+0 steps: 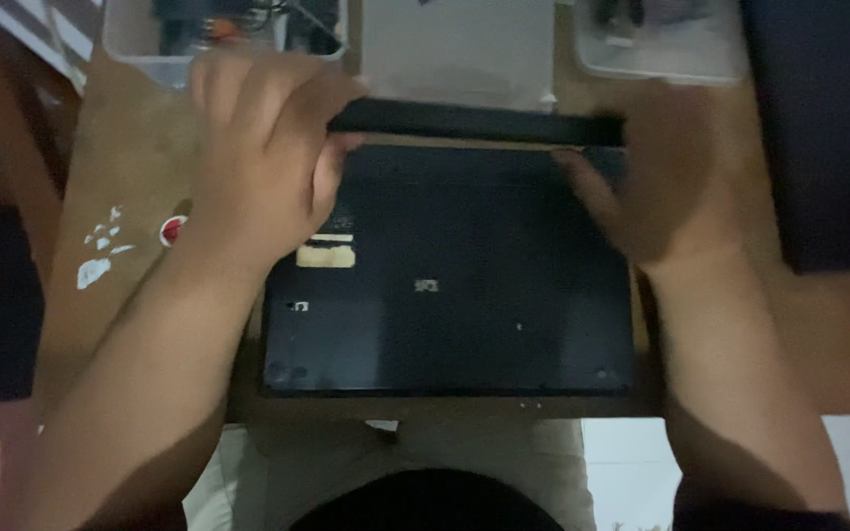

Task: The person removes screws from the back of a laptop using a screwdriver. They briefly handle a hard drive and a small container before continuing to unscrew the laptop casing. The person places removed screws on the table and continues working on the laptop.

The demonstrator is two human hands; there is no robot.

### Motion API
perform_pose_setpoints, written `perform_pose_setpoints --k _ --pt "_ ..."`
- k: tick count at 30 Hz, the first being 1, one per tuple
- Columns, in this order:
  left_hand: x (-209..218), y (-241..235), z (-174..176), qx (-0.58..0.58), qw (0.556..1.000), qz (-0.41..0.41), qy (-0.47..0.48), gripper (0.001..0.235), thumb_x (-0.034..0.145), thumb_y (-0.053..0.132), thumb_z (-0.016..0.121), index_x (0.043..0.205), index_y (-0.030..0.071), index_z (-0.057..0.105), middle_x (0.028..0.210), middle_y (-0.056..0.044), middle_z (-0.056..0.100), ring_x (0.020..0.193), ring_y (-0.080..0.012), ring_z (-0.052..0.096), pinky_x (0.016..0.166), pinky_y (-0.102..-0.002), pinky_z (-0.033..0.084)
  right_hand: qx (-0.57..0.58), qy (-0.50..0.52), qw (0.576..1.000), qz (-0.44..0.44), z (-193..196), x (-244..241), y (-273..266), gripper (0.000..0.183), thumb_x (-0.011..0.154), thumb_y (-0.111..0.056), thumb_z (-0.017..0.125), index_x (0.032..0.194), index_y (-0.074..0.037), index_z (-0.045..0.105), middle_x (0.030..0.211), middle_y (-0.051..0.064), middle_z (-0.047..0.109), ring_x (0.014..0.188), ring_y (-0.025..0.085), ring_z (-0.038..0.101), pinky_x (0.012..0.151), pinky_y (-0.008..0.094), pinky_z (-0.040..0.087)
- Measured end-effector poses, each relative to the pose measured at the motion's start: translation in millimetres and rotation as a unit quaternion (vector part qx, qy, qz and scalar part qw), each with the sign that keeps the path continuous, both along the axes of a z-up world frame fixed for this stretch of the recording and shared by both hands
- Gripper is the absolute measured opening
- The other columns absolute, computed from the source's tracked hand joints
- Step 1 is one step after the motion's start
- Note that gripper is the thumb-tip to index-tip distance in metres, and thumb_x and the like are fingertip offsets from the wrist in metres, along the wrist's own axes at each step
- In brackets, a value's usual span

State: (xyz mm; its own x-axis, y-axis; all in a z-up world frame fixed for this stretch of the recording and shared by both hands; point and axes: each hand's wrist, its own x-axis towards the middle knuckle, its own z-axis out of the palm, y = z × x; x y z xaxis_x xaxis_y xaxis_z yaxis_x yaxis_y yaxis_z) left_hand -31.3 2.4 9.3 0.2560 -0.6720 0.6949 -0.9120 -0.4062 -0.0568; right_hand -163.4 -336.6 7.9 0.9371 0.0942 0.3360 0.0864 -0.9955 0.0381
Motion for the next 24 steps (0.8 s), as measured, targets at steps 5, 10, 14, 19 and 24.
perform_pose_setpoints --k 5,10,14,19,24 --pt "-13.1 2.0 -1.7 0.0 1.0 -0.002 -0.022 0.024 0.111 0.026 0.064 0.129 0.011 0.07 0.122 -0.011 0.061 0.104 -0.0364 0.062 0.094 -0.052 0.035 -0.006 -0.071 0.986 0.154 9.5 -1.8 15.7 0.047 0.091 -0.008 0.077 0.132 -0.002 0.057 0.11 0.025 0.064 0.093 0.046 0.059 0.081 0.054 0.041" --pt "-24.3 4.2 4.5 -0.022 0.999 0.012 -0.045 0.024 0.112 0.028 0.061 0.121 0.012 0.076 0.118 -0.009 0.067 0.101 -0.0349 0.064 0.099 -0.048 0.032 -0.094 -0.089 0.986 0.109 5.3 -5.7 37.6 0.075 0.089 -0.014 0.08 0.152 -0.013 0.041 0.127 0.014 0.056 0.104 0.035 0.059 0.086 0.048 0.048" --pt "-30.0 1.7 8.7 -0.004 0.996 0.009 -0.094 0.016 0.104 0.009 0.081 0.118 0.006 0.074 0.114 -0.014 0.065 0.095 -0.0329 0.063 0.086 -0.046 0.045 -0.143 -0.13 0.976 0.105 -6.2 0.8 39.2 0.083 0.095 -0.03 0.085 0.157 -0.012 0.033 0.133 0.012 0.058 0.108 0.032 0.06 0.087 0.045 0.052" --pt "-20.7 0.1 -2.8 -0.027 0.999 -0.014 -0.032 0.019 0.096 0.0 0.081 0.115 0.003 0.078 0.11 -0.014 0.068 0.1 -0.0343 0.063 0.089 -0.046 0.044 -0.159 -0.207 0.95 0.17 1.0 -0.8 36.3 0.056 0.103 -0.003 0.074 0.151 -0.015 0.047 0.116 0.01 0.063 0.091 0.026 0.061 0.073 0.039 0.053" --pt "17.0 3.4 -43.1 -0.166 0.982 -0.045 0.08 0.079 0.113 0.057 0.052 0.17 0.019 0.011 0.175 -0.011 0.015 0.167 -0.0317 0.024 0.139 -0.054 0.024 -0.017 -0.115 0.993 0.028 15.6 -7.4 16.3 0.034 0.092 -0.001 0.064 0.126 -0.004 0.066 0.114 0.017 0.069 0.101 0.039 0.066 0.079 0.049 0.055"
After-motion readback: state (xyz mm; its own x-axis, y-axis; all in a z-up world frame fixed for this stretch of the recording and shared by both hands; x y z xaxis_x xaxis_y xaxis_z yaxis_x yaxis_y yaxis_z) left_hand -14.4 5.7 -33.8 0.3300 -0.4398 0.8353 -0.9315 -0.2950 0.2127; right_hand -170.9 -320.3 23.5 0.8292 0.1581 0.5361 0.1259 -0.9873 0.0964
